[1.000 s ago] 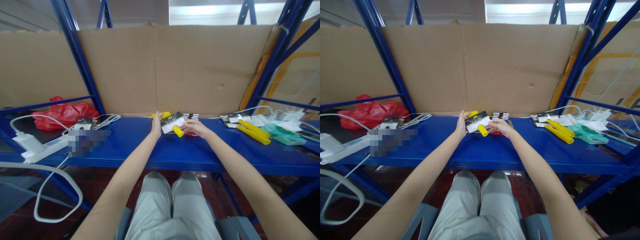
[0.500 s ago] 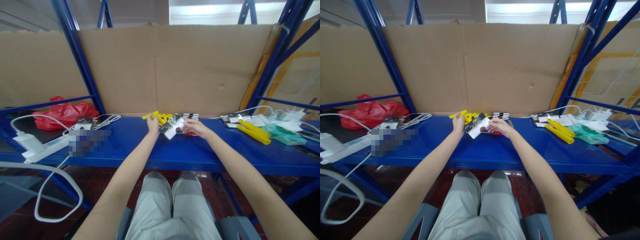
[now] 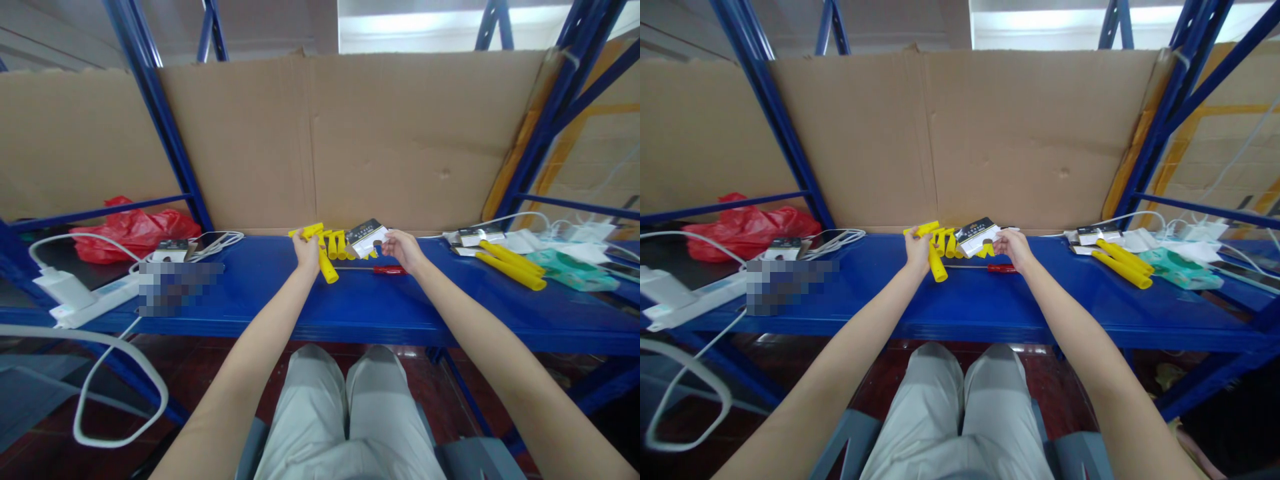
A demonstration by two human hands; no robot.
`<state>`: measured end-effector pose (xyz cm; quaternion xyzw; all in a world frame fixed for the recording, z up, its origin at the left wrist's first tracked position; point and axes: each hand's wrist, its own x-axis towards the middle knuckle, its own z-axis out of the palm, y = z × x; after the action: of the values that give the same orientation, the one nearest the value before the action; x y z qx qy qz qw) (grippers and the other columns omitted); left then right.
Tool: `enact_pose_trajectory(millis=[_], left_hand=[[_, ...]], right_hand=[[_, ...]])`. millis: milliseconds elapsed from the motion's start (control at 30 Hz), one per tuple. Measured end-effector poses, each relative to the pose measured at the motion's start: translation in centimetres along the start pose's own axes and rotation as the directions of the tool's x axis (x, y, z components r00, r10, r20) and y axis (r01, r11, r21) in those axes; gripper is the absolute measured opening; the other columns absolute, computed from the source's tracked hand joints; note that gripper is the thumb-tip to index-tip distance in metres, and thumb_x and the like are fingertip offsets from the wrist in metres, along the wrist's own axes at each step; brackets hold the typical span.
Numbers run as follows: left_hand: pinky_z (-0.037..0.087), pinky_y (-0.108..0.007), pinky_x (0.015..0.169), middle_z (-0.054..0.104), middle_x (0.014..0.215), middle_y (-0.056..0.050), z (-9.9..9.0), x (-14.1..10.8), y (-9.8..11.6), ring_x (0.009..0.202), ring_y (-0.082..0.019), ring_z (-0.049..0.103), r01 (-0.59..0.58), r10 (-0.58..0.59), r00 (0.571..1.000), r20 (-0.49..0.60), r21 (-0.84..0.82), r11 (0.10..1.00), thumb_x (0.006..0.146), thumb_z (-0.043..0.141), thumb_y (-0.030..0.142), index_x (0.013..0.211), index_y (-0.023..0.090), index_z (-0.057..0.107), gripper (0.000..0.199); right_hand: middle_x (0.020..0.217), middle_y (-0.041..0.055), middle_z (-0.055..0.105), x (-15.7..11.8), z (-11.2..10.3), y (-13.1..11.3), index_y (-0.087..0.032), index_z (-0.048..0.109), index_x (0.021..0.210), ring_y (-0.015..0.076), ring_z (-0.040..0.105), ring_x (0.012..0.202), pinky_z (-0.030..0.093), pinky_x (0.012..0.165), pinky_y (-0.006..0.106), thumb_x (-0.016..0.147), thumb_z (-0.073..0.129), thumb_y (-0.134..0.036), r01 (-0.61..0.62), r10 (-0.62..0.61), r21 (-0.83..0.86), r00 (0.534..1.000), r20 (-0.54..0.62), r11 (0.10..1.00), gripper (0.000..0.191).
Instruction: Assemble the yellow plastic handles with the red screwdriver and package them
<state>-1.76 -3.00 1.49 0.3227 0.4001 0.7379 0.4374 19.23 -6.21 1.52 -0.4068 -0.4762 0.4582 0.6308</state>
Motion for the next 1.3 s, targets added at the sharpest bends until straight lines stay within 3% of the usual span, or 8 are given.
enact_pose_trajectory(millis=[167,267,467,600,833,1067,1300], left_hand=[[0.044,-0.017,0.045,0.055,0.085,0.002,0.1,-0.2,-0.2,0.046,-0.004,0.048,-0.001,0.002,1.0,0.018,-0.016,1.0,0.077,0.05,0.0,0.113,0.024,0.045,0.043],[0.042,-0.016,0.042,0.053,0.082,0.004,0.1,-0.4,-0.3,0.044,-0.004,0.047,-0.005,0.006,0.999,0.032,-0.02,1.0,0.078,0.049,-0.001,0.112,0.023,0.043,0.042],[0.041,-0.017,0.041,0.053,0.082,0.004,0.2,-0.9,-0.2,0.042,-0.004,0.046,0.013,-0.014,0.998,0.054,0.006,1.0,0.078,0.05,-0.002,0.111,0.022,0.042,0.041],[0.041,-0.017,0.042,0.054,0.083,0.003,0.3,-1.5,-0.1,0.043,-0.004,0.047,0.035,-0.037,0.996,0.076,0.023,0.999,0.078,0.05,-0.002,0.11,0.022,0.044,0.041],[0.045,-0.018,0.047,0.056,0.087,0.001,0.5,-1.8,-0.6,0.049,-0.006,0.051,0.037,-0.042,0.992,0.123,0.041,0.998,0.077,0.052,0.0,0.11,0.023,0.045,0.041],[0.043,-0.02,0.045,0.054,0.079,0.003,0.9,-2.7,-0.1,0.047,-0.008,0.05,0.092,-0.098,0.978,0.185,0.041,0.995,0.076,0.051,-0.002,0.108,0.022,0.044,0.041],[0.042,-0.018,0.042,0.054,0.074,0.005,1.1,-2.9,-0.1,0.045,-0.006,0.049,0.119,-0.128,0.967,0.222,0.052,0.992,0.073,0.052,-0.004,0.102,0.022,0.044,0.04]], right_hand=[[0.05,-0.0036,0.054,1.9,-1.0,-0.3,-0.018,0.051,0.068,0.0067,0.047,0.037,0.036,0.037,0.017,0.083,0.051,-0.013,-0.044,0.03,-0.04,0.953,-0.3,0.998,0.016],[0.049,-0.0044,0.054,3.5,-1.4,-0.6,-0.018,0.048,0.068,0.0053,0.044,0.034,0.031,0.034,0.016,0.084,0.05,-0.01,-0.085,0.022,-0.136,0.913,-0.408,0.987,0.018],[0.054,-0.0053,0.056,6.7,-1.0,-1.5,-0.018,0.052,0.083,0.0045,0.045,0.036,0.032,0.035,0.015,0.085,0.05,-0.011,-0.061,-0.054,-0.253,0.904,-0.424,0.965,0.009],[0.055,-0.0072,0.056,8.6,-1.3,-1.4,-0.021,0.052,0.103,0.0058,0.045,0.036,0.032,0.036,0.016,0.083,0.051,-0.01,-0.081,-0.054,-0.278,0.893,-0.446,0.957,0.023],[0.052,-0.0063,0.05,10.3,-2.8,0.1,-0.019,0.054,0.088,0.0047,0.04,0.036,0.028,0.036,0.017,0.083,0.048,-0.009,-0.238,0.102,-0.193,0.84,-0.533,0.952,0.013],[0.055,-0.0039,0.053,10.8,-2.7,1.1,-0.019,0.053,0.086,0.0074,0.047,0.042,0.038,0.041,0.018,0.082,0.051,-0.008,-0.31,0.184,-0.196,0.856,-0.483,0.93,0.012],[0.058,-0.0024,0.054,10.4,-2.7,1.3,-0.017,0.054,0.087,0.0075,0.048,0.043,0.039,0.041,0.018,0.081,0.051,-0.009,-0.32,0.203,-0.192,0.864,-0.462,0.928,0.011]])
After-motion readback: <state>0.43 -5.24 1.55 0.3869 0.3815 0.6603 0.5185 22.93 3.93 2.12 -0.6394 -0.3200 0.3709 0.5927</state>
